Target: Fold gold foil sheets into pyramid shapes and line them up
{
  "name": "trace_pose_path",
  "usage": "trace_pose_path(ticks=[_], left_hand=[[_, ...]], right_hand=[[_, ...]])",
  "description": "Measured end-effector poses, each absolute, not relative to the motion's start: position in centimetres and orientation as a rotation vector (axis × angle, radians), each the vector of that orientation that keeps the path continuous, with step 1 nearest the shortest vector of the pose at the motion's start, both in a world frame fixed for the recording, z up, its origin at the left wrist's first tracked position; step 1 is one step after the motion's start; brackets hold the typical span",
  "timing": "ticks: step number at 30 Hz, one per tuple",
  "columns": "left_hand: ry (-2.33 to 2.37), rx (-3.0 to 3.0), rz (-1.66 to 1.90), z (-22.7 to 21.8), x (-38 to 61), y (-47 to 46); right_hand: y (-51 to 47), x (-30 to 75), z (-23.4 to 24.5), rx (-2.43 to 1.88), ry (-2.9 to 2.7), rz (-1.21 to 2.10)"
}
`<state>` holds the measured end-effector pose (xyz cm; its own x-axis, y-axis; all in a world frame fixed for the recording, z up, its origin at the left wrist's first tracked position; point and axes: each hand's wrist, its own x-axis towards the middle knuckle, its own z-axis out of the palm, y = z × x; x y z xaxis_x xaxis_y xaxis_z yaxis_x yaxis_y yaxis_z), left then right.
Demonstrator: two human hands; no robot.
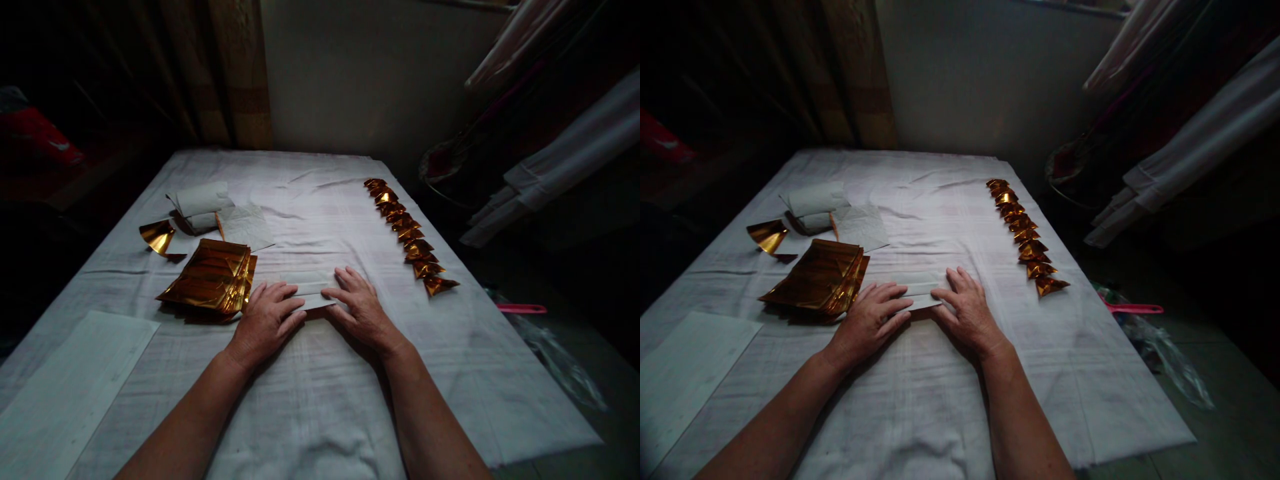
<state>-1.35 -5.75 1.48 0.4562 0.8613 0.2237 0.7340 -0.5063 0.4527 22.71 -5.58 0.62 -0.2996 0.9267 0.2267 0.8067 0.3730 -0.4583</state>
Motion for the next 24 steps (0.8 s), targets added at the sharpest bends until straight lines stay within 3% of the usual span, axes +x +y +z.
trace_pose_path(ticks=[24], left_hand=[[1.321,2.269,0.9,1.6,-1.3,-4.7]], right_hand=[[-5.3,20.0,-0.1,-1.573,-1.843,0.37]])
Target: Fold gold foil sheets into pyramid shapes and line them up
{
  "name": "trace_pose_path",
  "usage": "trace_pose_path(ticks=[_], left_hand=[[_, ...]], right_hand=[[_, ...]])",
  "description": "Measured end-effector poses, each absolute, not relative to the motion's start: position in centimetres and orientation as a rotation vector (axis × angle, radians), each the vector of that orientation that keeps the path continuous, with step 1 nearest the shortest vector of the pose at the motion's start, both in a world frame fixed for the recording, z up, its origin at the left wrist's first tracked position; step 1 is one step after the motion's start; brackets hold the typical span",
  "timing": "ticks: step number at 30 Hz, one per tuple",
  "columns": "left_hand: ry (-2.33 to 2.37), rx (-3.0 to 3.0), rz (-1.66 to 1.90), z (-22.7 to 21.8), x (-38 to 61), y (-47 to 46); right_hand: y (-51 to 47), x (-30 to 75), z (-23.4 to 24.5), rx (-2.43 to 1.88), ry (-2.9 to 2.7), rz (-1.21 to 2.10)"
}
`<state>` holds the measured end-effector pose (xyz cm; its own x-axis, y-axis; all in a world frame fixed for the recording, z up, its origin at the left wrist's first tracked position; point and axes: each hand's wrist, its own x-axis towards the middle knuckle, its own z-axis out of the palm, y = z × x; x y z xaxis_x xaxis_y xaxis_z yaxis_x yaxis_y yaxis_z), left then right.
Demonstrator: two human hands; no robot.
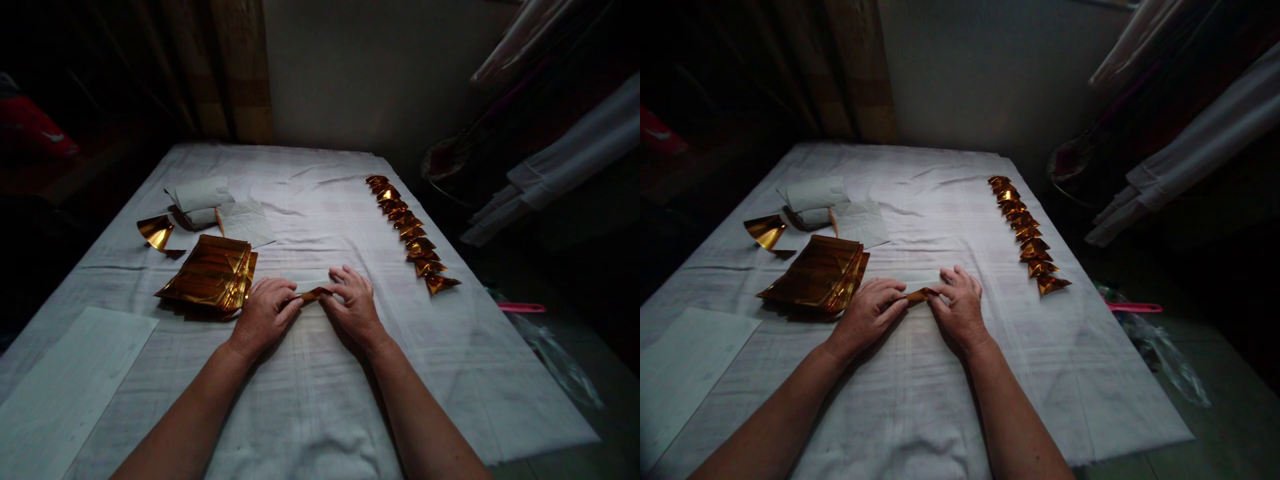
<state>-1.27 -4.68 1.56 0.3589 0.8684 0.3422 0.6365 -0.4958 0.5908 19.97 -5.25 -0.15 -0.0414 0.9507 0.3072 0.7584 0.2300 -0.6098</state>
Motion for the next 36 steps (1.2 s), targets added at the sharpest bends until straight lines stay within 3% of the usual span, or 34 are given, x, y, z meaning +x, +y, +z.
trace_pose_path(ticks=[23,36], left_hand=[[1.537,2.279,0.913,1.1,-0.9,-4.5],[1.296,2.287,0.84,1.9,-2.2,-4.6]], right_hand=[[-4.9,19.4,-0.3,-1.665,-1.774,0.283],[-5.3,20.9,0.2,-1.581,-1.916,0.45]])
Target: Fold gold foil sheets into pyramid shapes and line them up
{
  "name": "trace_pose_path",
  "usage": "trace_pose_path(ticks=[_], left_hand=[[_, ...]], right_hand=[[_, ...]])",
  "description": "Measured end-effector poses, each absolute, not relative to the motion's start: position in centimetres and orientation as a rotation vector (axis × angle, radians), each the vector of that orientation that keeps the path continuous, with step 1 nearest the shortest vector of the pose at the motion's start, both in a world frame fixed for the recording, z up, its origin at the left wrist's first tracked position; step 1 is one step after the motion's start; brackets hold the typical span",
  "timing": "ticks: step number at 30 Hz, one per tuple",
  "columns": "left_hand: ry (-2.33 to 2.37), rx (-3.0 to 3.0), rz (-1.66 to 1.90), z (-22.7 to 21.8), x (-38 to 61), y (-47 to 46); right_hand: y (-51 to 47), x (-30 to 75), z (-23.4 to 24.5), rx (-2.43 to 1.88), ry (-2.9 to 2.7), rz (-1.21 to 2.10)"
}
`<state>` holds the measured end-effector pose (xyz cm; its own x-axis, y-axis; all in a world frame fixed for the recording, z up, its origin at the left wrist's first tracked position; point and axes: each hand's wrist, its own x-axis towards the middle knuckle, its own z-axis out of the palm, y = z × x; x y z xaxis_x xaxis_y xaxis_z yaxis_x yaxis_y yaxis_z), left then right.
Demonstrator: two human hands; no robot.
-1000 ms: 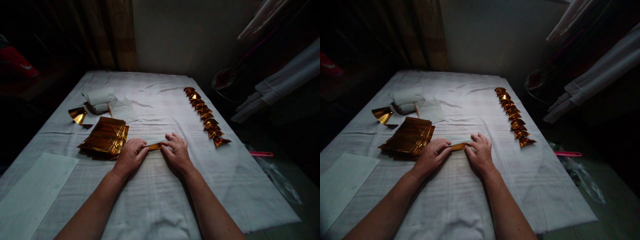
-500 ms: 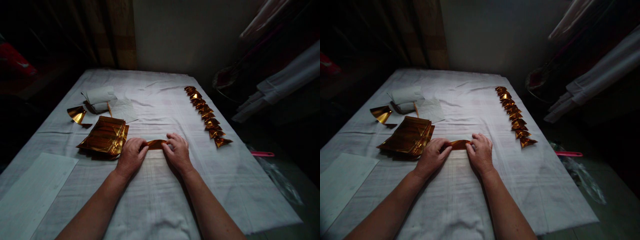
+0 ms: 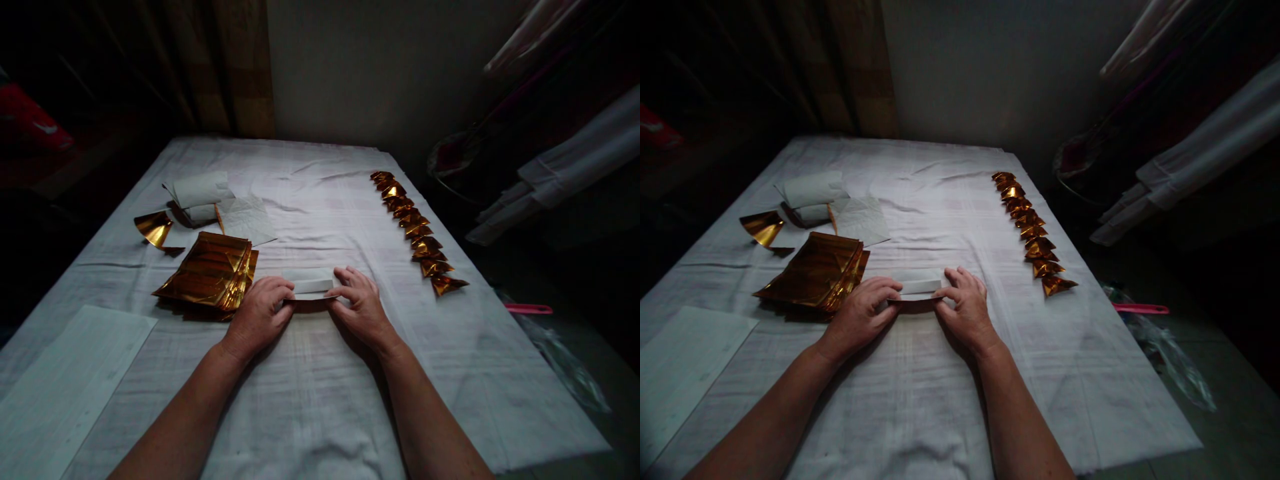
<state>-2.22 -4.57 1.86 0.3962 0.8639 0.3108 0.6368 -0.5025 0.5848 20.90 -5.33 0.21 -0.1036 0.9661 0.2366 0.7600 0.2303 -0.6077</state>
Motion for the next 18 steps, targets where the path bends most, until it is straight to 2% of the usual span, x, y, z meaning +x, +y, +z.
trace_pose_path(ticks=[6,18], left_hand=[[1.314,2.296,0.848,1.8,-2.1,-4.5],[1.544,2.293,0.867,1.3,-1.0,-4.6]], right_hand=[[-5.4,21.5,0.4,-1.557,-1.951,0.516],[-5.2,19.7,0.1,-1.679,-1.83,0.366]])
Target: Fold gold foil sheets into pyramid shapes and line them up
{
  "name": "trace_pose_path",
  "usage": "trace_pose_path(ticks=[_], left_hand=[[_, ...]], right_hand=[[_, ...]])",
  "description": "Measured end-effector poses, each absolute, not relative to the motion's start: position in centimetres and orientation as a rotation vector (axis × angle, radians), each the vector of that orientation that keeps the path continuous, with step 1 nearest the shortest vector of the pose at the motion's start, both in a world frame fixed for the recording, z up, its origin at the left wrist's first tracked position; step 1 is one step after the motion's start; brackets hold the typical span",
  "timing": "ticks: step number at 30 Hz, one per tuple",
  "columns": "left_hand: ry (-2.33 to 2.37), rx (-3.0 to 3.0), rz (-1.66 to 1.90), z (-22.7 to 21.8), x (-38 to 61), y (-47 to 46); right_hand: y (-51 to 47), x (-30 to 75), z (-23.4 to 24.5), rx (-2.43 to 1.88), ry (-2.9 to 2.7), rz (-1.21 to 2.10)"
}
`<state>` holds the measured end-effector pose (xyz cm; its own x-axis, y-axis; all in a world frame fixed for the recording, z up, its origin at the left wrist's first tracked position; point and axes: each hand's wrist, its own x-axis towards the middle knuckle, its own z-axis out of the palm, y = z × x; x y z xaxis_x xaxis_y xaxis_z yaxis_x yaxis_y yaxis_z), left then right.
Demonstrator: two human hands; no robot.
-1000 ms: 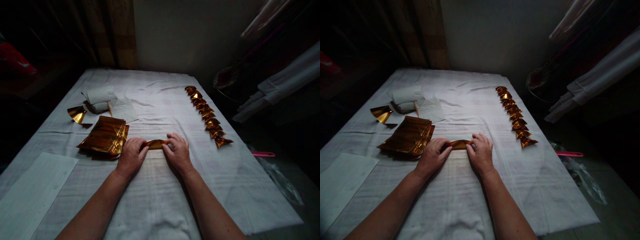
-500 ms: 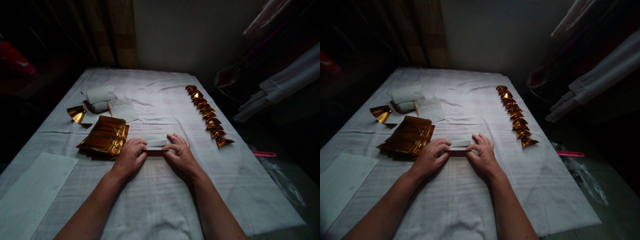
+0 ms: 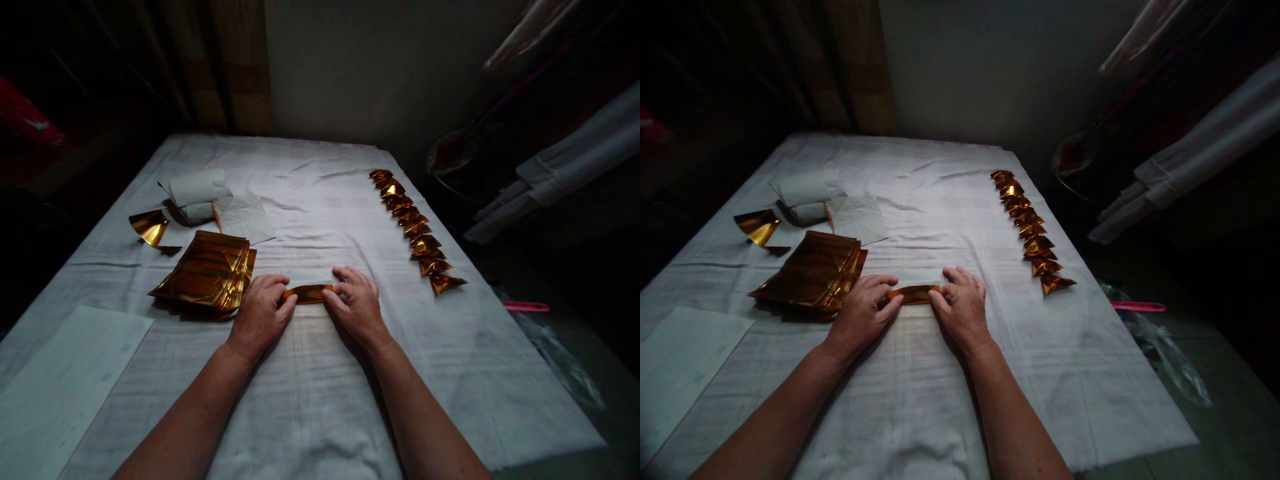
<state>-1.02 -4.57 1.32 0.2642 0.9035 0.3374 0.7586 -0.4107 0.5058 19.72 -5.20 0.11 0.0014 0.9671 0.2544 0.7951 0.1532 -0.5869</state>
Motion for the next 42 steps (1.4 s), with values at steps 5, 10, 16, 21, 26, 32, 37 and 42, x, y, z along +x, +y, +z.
trace_pose_path(ticks=[5,10,16,21,26,32,37,42], left_hand=[[1.597,2.302,0.824,1.5,-0.7,-4.5],[1.615,2.303,0.824,1.4,-0.6,-4.4],[1.631,2.319,0.844,1.2,-0.5,-4.4],[1.644,2.314,0.835,1.3,-0.4,-4.5],[1.658,2.326,0.806,1.3,-0.5,-4.4],[1.664,2.327,0.805,1.4,-0.4,-4.4],[1.669,2.305,0.806,1.4,-0.3,-4.4],[1.667,2.31,0.797,1.5,-0.3,-4.4]], right_hand=[[-5.3,19.5,0.0,-1.689,-1.778,0.304],[-5.5,19.4,0.1,-1.64,-1.765,0.249],[-5.7,19.1,0.3,-1.677,-1.809,0.265],[-5.6,19.0,0.5,-1.711,-1.799,0.272],[-5.5,18.9,0.6,-1.729,-1.807,0.277],[-5.5,18.7,0.7,-1.736,-1.782,0.29],[-5.5,18.6,0.9,-1.743,-1.772,0.298],[-5.5,18.6,0.8,-1.746,-1.769,0.314]])
